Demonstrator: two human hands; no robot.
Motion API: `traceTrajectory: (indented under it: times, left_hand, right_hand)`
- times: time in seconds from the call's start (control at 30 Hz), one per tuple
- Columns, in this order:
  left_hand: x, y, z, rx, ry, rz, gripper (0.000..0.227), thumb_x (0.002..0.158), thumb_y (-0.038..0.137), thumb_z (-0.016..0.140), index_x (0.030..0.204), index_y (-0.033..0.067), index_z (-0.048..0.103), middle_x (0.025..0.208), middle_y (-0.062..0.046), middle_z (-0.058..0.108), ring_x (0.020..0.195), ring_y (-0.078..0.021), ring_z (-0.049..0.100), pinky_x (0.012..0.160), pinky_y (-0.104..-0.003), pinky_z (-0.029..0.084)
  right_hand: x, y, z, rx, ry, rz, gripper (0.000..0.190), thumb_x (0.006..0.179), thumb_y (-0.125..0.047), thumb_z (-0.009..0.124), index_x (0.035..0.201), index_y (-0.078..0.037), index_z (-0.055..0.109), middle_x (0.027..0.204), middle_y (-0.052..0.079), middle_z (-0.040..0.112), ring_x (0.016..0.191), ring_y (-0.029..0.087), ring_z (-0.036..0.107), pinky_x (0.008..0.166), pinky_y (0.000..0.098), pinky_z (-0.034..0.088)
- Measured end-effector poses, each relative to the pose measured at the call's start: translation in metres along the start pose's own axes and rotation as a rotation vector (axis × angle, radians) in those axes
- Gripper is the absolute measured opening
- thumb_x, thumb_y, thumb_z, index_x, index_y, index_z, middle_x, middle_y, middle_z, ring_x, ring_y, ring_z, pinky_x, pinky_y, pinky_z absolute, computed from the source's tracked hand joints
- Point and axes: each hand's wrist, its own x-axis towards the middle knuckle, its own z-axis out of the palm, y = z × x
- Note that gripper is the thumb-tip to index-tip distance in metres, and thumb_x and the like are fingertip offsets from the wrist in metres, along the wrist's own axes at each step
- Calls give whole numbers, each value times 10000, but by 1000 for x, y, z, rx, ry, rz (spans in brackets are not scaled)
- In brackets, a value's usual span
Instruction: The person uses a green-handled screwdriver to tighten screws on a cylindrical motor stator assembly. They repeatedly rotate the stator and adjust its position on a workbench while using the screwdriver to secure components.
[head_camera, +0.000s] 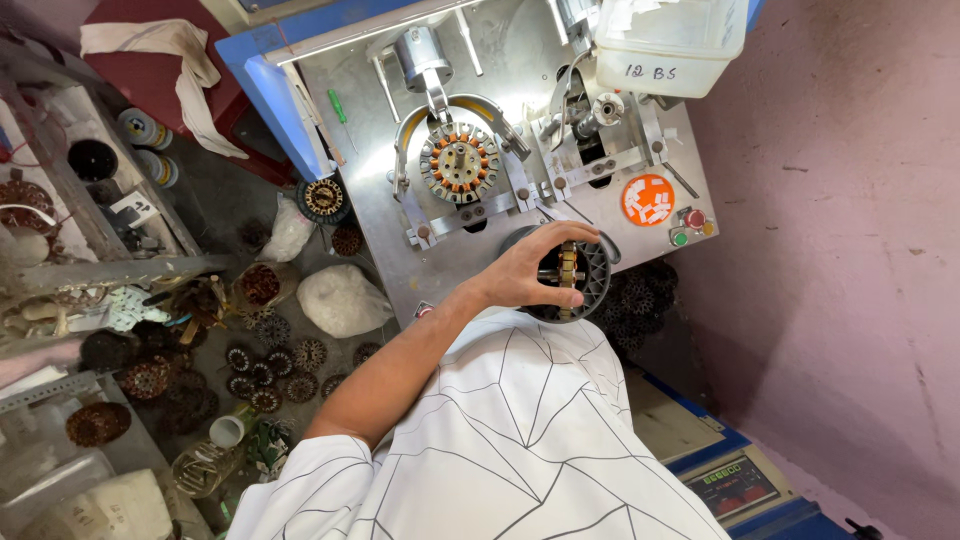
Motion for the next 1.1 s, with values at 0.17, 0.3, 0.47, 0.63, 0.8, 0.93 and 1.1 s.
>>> traceTrajectory:
  times: [0.17, 0.3, 0.47, 0.63, 0.8, 0.93, 1.1]
  left_hand:
    - [3, 3, -1, 30, -10, -5, 737, 812, 416, 843, 1420, 118, 553, 1498, -84, 539, 1410, -265, 517, 1213, -401, 408]
    - [2, 1, 1, 47, -9, 12, 776, 796, 430, 857, 1432, 116, 545, 1491, -90, 531, 1416, -270, 505, 1218, -404, 400]
    - [0, 2, 2, 55, -2, -2, 788, 781, 441, 866, 1430, 131, 545, 1499, -85, 530, 1429, -273, 495, 1228, -411, 398]
    - [0, 1, 2, 56, 0, -14, 800, 771, 448, 871, 1431, 138, 542, 1502, -86, 522, 1431, -279, 488, 1228, -415, 388]
    - [1, 2, 1, 50, 3, 7, 788, 779, 446, 872, 1428, 141, 546, 1502, -86, 522, 1435, -280, 485, 1231, -417, 388]
    - [0, 2, 0, 42, 3, 1, 774, 781, 436, 872, 1419, 138, 552, 1500, -85, 527, 1432, -278, 492, 1229, -414, 391]
    - [3, 0, 0, 43, -5, 6, 766, 785, 435, 873, 1411, 132, 553, 1482, -85, 536, 1414, -274, 505, 1217, -409, 405]
  right_hand:
    - [3, 22, -1, 17, 11, 3, 442, 813, 171, 515, 1176, -64, 425, 1081, 156, 617, 903, 235, 667, 783, 329, 588]
    - [3, 30, -8, 8, 27, 11, 460, 811, 177, 525, 1185, -65, 409, 1083, 161, 609, 901, 243, 669, 782, 341, 592]
    - [4, 26, -2, -2, 18, 9, 485, 808, 184, 538, 1196, -67, 389, 1085, 168, 599, 899, 254, 672, 782, 356, 597]
    - [4, 22, 1, -3, 22, 5, 511, 805, 191, 550, 1207, -68, 370, 1088, 175, 589, 898, 264, 674, 782, 372, 602]
    - [2, 21, 3, -2, 21, 2, 538, 803, 198, 563, 1218, -69, 350, 1090, 182, 579, 896, 275, 676, 782, 387, 607]
    - [4, 20, -1, -6, 29, 2, 560, 800, 203, 573, 1226, -70, 334, 1092, 187, 571, 895, 283, 678, 781, 400, 611]
    - [8, 16, -3, 4, 38, 2, 589, 798, 211, 586, 1237, -72, 314, 1094, 194, 561, 893, 294, 680, 781, 415, 616]
